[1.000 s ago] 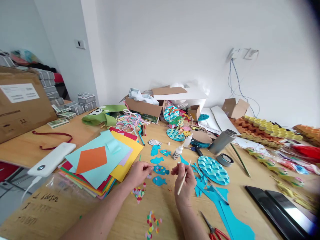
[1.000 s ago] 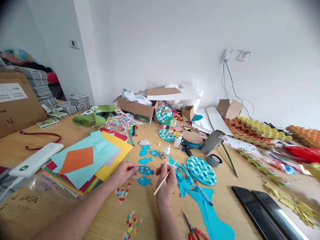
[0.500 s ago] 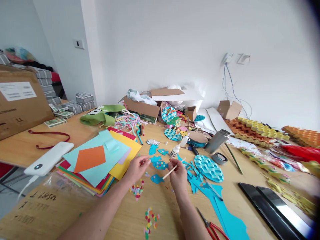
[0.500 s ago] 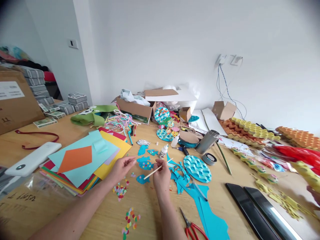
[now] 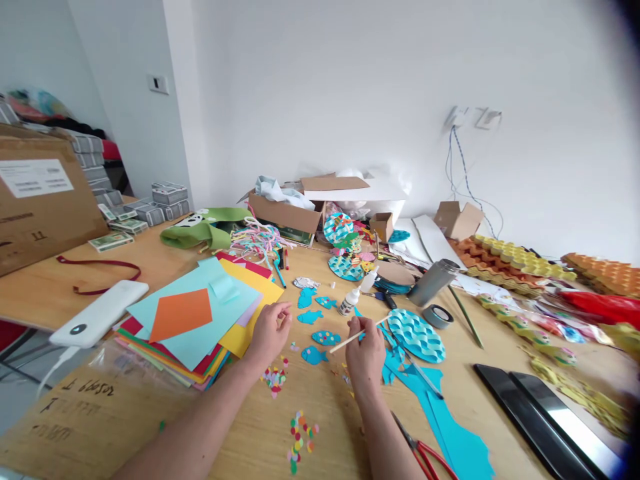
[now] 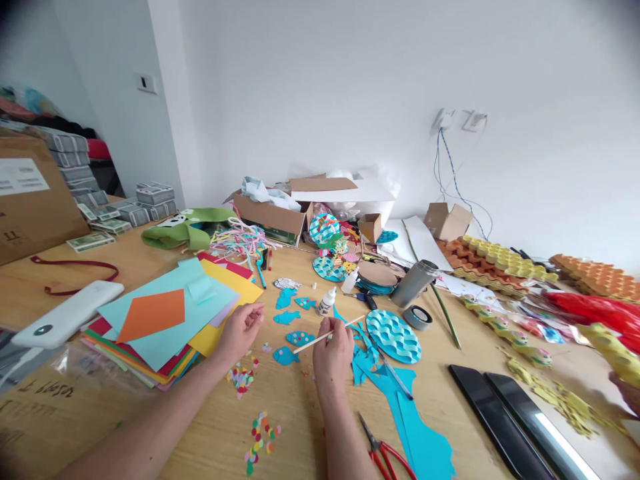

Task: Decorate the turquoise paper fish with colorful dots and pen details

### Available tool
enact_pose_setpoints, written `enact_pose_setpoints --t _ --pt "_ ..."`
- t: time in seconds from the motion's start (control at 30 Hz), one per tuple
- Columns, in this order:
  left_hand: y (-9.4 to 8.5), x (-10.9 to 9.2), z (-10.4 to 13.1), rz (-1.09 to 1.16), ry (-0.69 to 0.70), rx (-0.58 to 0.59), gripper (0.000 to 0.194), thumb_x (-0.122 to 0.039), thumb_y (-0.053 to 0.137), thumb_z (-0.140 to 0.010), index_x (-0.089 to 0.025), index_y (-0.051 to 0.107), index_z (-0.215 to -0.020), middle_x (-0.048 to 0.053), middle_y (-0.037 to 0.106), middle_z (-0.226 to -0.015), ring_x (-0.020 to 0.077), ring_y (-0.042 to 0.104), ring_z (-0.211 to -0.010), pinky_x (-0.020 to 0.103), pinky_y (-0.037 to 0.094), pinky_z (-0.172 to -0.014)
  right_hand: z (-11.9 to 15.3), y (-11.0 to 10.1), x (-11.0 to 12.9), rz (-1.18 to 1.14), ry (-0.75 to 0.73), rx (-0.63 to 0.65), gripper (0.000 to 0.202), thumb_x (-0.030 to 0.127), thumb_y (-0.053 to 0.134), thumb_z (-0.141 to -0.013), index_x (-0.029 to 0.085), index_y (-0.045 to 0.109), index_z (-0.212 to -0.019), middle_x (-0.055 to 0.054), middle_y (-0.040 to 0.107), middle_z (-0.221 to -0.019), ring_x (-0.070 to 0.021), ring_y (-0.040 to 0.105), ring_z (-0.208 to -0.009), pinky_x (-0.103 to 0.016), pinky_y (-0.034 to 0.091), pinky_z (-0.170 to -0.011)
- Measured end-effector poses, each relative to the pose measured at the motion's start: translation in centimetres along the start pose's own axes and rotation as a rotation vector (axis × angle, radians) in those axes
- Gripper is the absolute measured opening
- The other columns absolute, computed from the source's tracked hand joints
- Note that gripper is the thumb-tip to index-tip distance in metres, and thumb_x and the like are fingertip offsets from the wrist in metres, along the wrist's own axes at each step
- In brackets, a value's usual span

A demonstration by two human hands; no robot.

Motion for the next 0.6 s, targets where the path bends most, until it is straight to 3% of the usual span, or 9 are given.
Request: enact_pose_setpoints --t 0.17,0.4,0.6 --pt "0.0 -1.4 0.6 -0.101 0.154 0.121 0.033 -0.010 0.054 -0.087 -0.019 0.069 -0.114 0.008 0.071 -0.108 0.0245 0.058 -0.107 0.041 0.048 -0.098 0.5 0.1 0.3 -0.042 -0.106 -0.010 0.035 0.046 0.043 -0.097 0.022 0.058 -0.076 -0.007 0.068 -0.078 -0.0243 0.057 -0.079 -0.034 0.040 -0.073" --pt "0.7 -1.7 1.8 -0.594 0.263 0.451 0.042 -0.028 0.042 -0.102 -0.016 0.054 -0.140 0.009 0.057 -0.143 0.0327 0.033 -0.144 0.057 0.025 -0.119 1.6 0.4 1.4 -0.093 -0.318 0.048 0.026 0.032 0.045 -0.101 0.021 0.061 -0.084 -0.003 0.069 -0.078 -0.0211 0.058 -0.078 -0.032 0.042 -0.075" --pt "0.7 -1.5 1.8 -0.638 0.253 0.499 0.044 -0.035 0.040 -0.104 -0.019 0.050 -0.144 0.006 0.052 -0.149 0.0316 0.022 -0.150 0.061 0.016 -0.121 2.3 0.8 0.6 -0.167 -0.327 0.056 0.025 0.027 0.046 -0.101 0.021 0.062 -0.083 -0.001 0.066 -0.075 -0.0188 0.057 -0.074 -0.031 0.043 -0.072"
Point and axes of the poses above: each hand's wrist, its own z-axis away from the middle knuckle, its own y-axis out of the palm, x = y × z, the point moved 2 cm from there along -z, towards the middle knuckle
